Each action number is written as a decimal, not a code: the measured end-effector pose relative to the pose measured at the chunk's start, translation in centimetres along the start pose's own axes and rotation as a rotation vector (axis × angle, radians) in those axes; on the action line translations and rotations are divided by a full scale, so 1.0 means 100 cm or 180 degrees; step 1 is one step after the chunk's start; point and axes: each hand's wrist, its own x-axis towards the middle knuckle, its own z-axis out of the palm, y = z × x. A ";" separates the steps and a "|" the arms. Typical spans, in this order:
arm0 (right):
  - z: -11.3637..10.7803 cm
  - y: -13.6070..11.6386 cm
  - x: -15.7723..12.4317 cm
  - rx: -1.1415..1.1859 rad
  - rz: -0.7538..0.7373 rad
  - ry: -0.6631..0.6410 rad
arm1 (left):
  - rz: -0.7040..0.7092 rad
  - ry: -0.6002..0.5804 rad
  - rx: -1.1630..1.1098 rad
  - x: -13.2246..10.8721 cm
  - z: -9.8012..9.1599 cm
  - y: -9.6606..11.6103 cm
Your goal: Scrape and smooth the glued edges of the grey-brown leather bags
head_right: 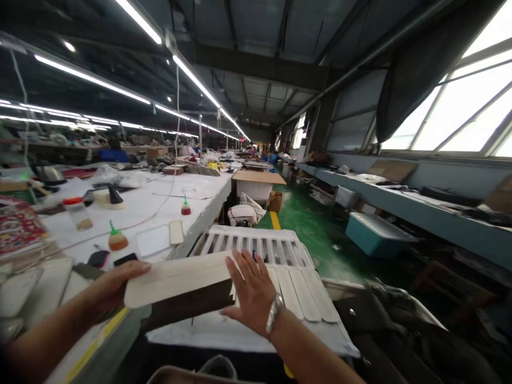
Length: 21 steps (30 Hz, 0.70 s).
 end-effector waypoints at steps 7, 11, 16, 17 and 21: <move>-0.034 -0.043 0.003 0.1109 0.0019 -0.0736 | 0.0810 -0.0338 0.0367 -0.056 0.028 -0.002; -0.032 -0.063 -0.050 0.1516 0.0900 -0.0674 | 0.1114 -0.0147 0.1182 -0.084 0.035 -0.048; 0.003 -0.081 -0.097 0.1442 0.1442 -0.0586 | 0.0838 0.0393 0.1970 -0.081 0.054 -0.104; 0.008 -0.082 -0.102 0.1383 0.1479 -0.0640 | 0.0892 0.0355 0.2225 -0.077 0.056 -0.111; 0.008 -0.069 -0.113 0.1331 0.1308 -0.1057 | 0.1247 -0.0044 0.3457 -0.068 0.057 -0.123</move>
